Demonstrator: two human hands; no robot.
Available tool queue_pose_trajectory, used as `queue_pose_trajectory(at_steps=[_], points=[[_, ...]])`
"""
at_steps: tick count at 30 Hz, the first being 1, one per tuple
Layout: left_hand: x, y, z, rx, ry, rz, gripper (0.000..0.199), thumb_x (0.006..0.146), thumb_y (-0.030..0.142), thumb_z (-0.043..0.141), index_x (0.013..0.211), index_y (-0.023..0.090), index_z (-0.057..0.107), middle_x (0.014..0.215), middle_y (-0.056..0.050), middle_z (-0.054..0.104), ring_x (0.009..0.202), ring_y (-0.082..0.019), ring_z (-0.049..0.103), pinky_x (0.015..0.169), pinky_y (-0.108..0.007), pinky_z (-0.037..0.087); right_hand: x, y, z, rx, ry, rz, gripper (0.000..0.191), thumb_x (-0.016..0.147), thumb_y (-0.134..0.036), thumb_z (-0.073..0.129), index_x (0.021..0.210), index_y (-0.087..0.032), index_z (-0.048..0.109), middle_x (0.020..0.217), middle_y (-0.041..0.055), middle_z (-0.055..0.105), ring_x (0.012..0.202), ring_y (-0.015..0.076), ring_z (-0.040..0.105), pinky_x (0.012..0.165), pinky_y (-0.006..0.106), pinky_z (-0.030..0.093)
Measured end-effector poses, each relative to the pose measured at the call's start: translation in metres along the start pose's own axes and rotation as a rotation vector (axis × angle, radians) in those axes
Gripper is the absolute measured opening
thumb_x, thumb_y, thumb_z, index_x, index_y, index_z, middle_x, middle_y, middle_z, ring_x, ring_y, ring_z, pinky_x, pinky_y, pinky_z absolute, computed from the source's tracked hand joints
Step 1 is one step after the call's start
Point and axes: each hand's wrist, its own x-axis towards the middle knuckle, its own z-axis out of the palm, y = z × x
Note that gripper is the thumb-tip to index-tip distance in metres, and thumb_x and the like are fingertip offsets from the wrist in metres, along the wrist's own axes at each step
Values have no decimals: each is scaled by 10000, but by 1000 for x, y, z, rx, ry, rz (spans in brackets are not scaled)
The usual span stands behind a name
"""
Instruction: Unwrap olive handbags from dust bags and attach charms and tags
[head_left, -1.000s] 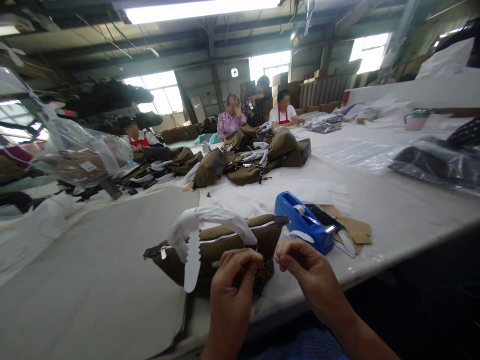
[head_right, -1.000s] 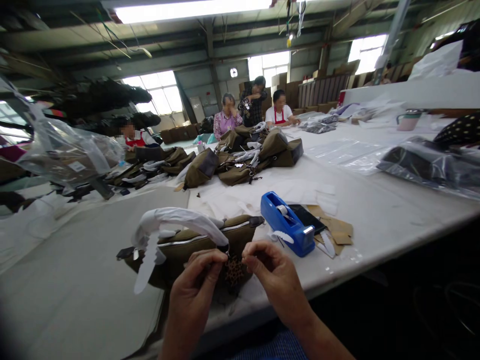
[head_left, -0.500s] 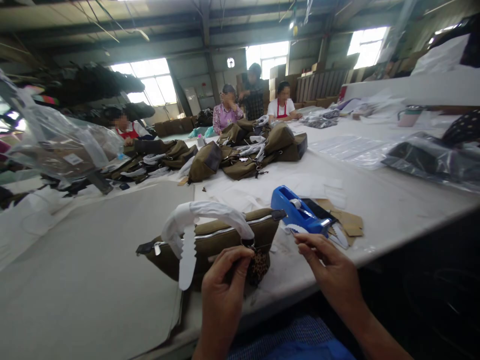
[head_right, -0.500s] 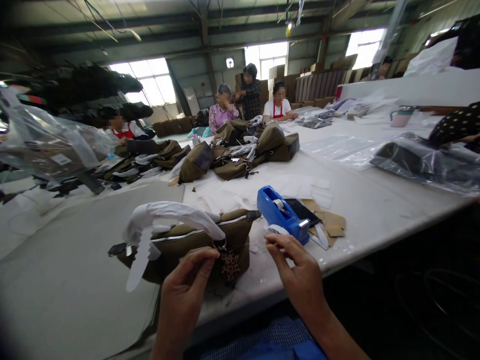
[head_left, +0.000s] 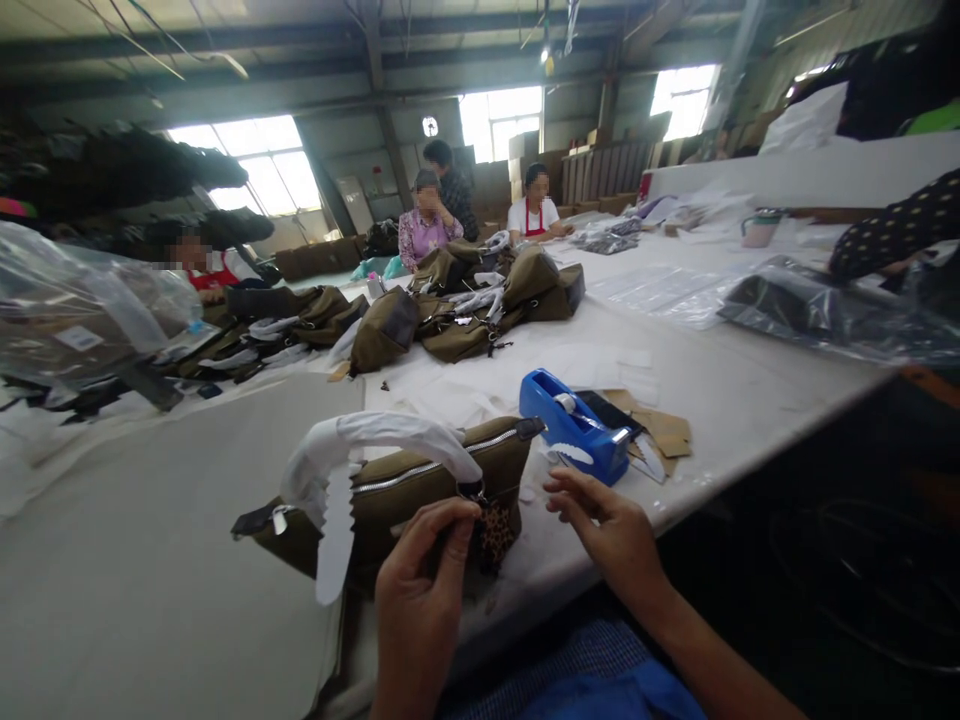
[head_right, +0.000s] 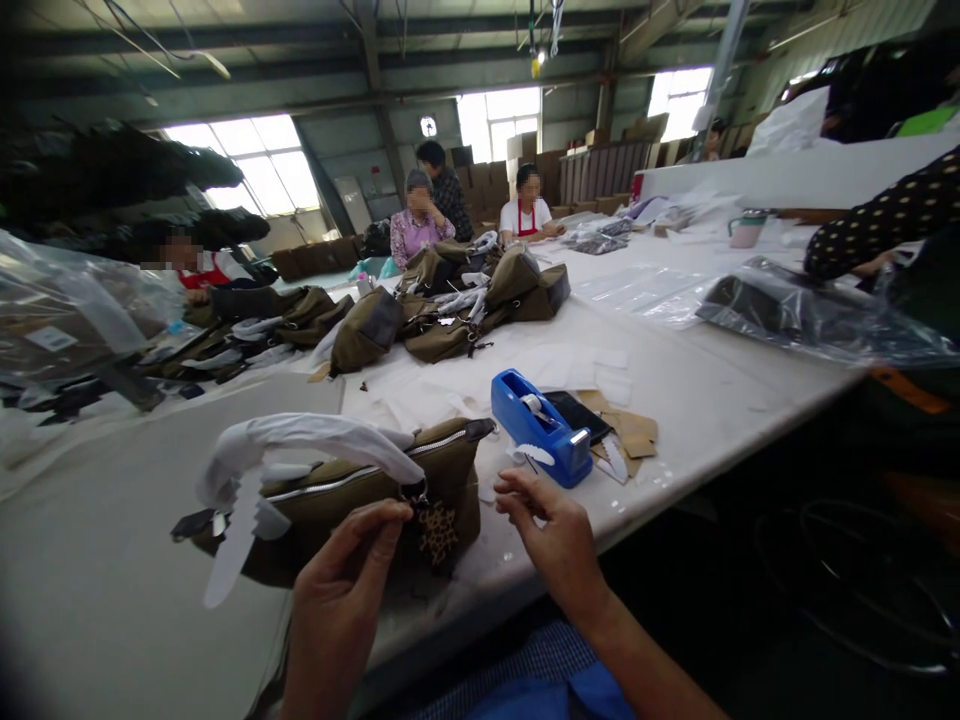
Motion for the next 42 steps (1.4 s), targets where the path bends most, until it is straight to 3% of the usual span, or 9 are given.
queue_pose_trajectory(at_steps=[3,8,14,17,19,24,29,35,42], points=[[0,0,-1,6,-4,-5,98,917,278,682,938,260,776,941,2,771,916,-162,721,856,-216,568,3,-1,3,75,48,21,207,872,-405,748,955,-218,775,844,51,782,747,232,764,724,331,643],[-1,0,-1,12,3,-5,92,917,269,686,949,278,772,948,23,770,928,-139,716,876,-186,552,4,-9,-1,365,89,168,231,777,-386,852,927,-219,797,836,53,778,737,197,735,717,303,628],[1,1,1,3,-10,19,97,916,253,687,946,296,768,940,48,766,911,-110,712,856,-141,537,7,-29,0,861,-28,355,241,695,-371,928,797,-217,772,923,40,759,529,48,550,391,105,414],[2,-1,2,-3,-19,13,95,915,252,688,941,295,768,936,48,765,906,-108,709,857,-138,531,10,-35,3,1018,-46,428,299,625,-380,970,770,-213,769,703,-17,704,509,33,559,443,81,465],[1,-3,1,-9,-18,4,96,918,258,685,950,295,767,943,48,765,913,-108,706,867,-139,528,13,-35,5,1072,-32,462,329,575,-373,992,780,-218,785,681,-31,701,547,37,614,529,83,531],[2,-1,0,0,-20,19,94,909,257,694,936,306,770,923,60,768,892,-101,712,854,-123,528,17,-34,10,1065,17,428,347,602,-374,980,885,-255,817,950,4,792,819,113,755,772,147,615],[4,0,0,9,-26,32,106,908,246,696,945,315,768,937,68,771,895,-96,718,859,-113,528,16,-33,13,964,-9,323,374,698,-314,939,1046,-295,804,1177,29,761,1105,178,716,870,160,596],[4,-6,0,12,-24,62,131,918,225,686,966,321,760,952,73,763,911,-88,712,874,-110,523,15,-31,16,831,71,310,262,663,-361,950,875,-265,830,977,49,797,874,188,766,672,177,627],[2,-2,5,33,-28,118,192,914,174,688,988,329,773,1017,55,737,944,-87,704,851,-116,530,6,-34,26,749,-160,232,187,792,-372,866,913,-235,824,754,37,742,668,118,685,575,166,573]])
